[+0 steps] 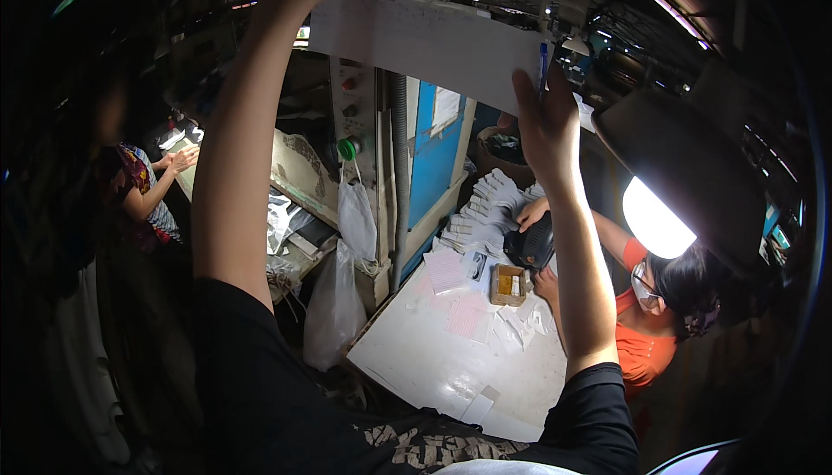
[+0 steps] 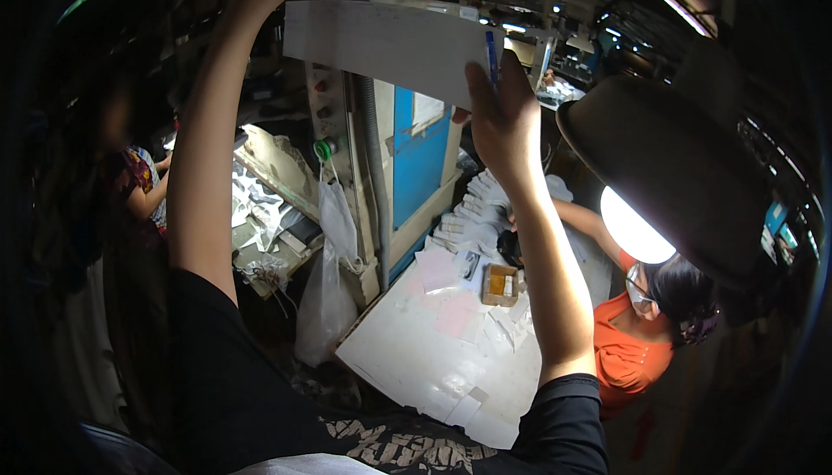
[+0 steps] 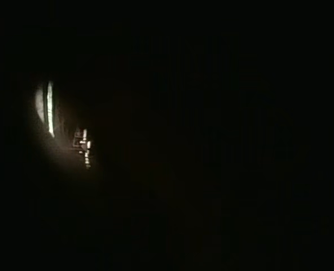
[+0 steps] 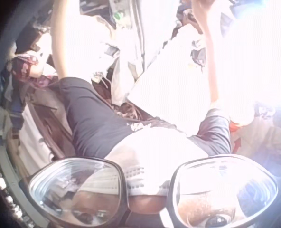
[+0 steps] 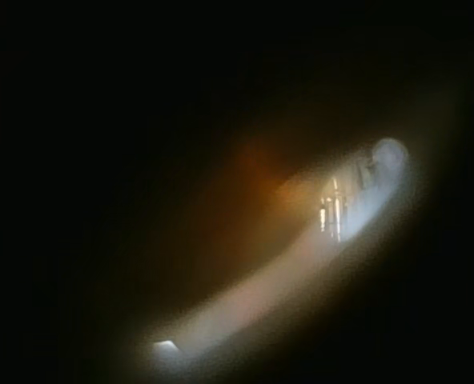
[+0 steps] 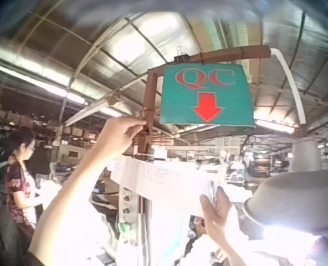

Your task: The person writes on a notepad, then places stacks of small white items into a clear plastic bag and ties it shut. A coworker across the table also handles similar items.

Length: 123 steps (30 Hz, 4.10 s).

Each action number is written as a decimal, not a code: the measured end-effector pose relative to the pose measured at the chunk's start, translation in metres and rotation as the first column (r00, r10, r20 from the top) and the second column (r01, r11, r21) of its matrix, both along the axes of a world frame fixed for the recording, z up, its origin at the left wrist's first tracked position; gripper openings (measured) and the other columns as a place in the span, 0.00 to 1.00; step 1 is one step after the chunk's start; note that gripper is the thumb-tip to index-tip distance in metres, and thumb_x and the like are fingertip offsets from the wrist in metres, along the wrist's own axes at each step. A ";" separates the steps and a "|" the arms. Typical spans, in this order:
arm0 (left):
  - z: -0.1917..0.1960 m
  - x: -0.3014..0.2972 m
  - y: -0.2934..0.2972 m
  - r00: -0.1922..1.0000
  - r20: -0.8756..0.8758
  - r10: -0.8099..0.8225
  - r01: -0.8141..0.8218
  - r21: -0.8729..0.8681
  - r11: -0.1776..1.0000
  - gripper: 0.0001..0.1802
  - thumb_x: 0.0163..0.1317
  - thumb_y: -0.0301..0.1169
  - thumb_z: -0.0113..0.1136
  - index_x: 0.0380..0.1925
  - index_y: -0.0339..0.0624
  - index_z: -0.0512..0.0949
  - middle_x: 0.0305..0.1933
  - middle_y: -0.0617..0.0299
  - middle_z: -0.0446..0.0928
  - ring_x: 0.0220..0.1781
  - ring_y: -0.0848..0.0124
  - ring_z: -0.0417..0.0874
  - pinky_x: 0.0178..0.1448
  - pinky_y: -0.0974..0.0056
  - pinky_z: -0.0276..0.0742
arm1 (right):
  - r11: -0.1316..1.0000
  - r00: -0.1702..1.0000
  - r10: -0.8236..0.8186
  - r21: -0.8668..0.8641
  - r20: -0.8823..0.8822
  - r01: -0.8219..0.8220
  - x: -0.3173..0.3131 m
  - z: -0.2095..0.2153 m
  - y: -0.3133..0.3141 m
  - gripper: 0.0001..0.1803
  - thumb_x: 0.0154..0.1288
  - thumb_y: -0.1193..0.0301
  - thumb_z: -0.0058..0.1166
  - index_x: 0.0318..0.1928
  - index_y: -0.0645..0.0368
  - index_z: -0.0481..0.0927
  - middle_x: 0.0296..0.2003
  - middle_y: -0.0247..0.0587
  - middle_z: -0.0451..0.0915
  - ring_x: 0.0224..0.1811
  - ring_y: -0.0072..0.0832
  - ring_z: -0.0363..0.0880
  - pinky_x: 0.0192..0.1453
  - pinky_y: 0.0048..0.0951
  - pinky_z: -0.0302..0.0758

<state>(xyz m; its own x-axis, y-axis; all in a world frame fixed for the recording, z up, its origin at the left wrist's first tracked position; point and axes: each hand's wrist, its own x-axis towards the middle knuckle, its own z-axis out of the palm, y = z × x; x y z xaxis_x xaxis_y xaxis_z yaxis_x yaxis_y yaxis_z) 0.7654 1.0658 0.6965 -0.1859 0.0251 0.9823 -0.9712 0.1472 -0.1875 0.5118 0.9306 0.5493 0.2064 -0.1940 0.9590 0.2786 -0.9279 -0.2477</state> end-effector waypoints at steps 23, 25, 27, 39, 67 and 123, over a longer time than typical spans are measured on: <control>0.056 -0.014 0.017 0.909 0.100 0.404 -0.411 0.369 0.834 0.09 0.63 0.26 0.65 0.40 0.50 0.91 0.42 0.57 0.89 0.42 0.63 0.89 0.51 0.60 0.82 | 0.985 0.992 -0.116 -0.125 0.056 0.122 0.032 0.040 -0.040 0.12 0.79 0.66 0.48 0.51 0.63 0.73 0.27 0.41 0.84 0.24 0.24 0.83 0.30 0.24 0.77; 0.065 -0.007 0.014 0.903 0.154 0.402 -0.429 0.386 0.816 0.10 0.64 0.26 0.64 0.40 0.50 0.91 0.42 0.58 0.89 0.42 0.64 0.89 0.50 0.61 0.83 | 0.988 0.994 -0.089 -0.119 0.058 0.096 0.034 0.047 -0.039 0.11 0.79 0.67 0.48 0.50 0.63 0.73 0.26 0.41 0.83 0.24 0.24 0.83 0.31 0.24 0.77; 0.063 -0.006 0.015 0.918 0.158 0.365 -0.397 0.413 0.820 0.10 0.64 0.25 0.64 0.41 0.48 0.91 0.42 0.58 0.90 0.43 0.66 0.89 0.49 0.61 0.82 | 0.990 0.996 -0.075 -0.112 0.056 0.081 0.041 0.048 -0.043 0.14 0.79 0.63 0.48 0.52 0.62 0.73 0.28 0.40 0.83 0.25 0.23 0.82 0.31 0.23 0.76; 0.058 -0.015 0.006 0.863 0.224 0.454 -0.506 0.400 0.765 0.08 0.64 0.27 0.65 0.40 0.46 0.90 0.41 0.57 0.89 0.40 0.64 0.89 0.49 0.61 0.81 | 0.991 0.986 0.085 0.092 0.143 -0.099 0.055 0.050 -0.038 0.15 0.79 0.66 0.52 0.56 0.63 0.73 0.35 0.36 0.80 0.25 0.16 0.76 0.27 0.20 0.75; -0.664 -0.336 -0.021 0.993 -0.065 0.102 0.098 0.927 -0.361 0.42 0.54 0.50 0.75 0.57 0.37 0.64 0.54 0.38 0.70 0.57 0.39 0.78 0.50 0.41 0.82 | 0.445 0.430 0.602 0.729 -0.673 0.519 -0.344 -0.482 0.181 0.19 0.72 0.55 0.58 0.47 0.58 0.82 0.36 0.46 0.84 0.40 0.36 0.82 0.47 0.37 0.76; -0.669 -1.083 -0.246 0.338 -0.720 -0.607 -0.104 0.612 -0.784 0.24 0.53 0.15 0.57 0.52 0.38 0.79 0.52 0.47 0.81 0.57 0.48 0.82 0.60 0.53 0.79 | -0.239 0.812 0.415 0.812 -0.409 0.532 -1.131 -0.500 0.072 0.24 0.66 0.52 0.66 0.53 0.57 0.84 0.48 0.38 0.84 0.50 0.26 0.79 0.57 0.29 0.74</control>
<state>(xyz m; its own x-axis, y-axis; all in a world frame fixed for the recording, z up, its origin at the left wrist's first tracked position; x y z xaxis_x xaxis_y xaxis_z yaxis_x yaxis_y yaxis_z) -0.3174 0.8196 0.0274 -0.9843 -0.0365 -0.1726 -0.1676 0.4984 0.8506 -0.6189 1.0029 0.0495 0.2944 -0.7096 -0.6402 -0.3265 0.5549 -0.7651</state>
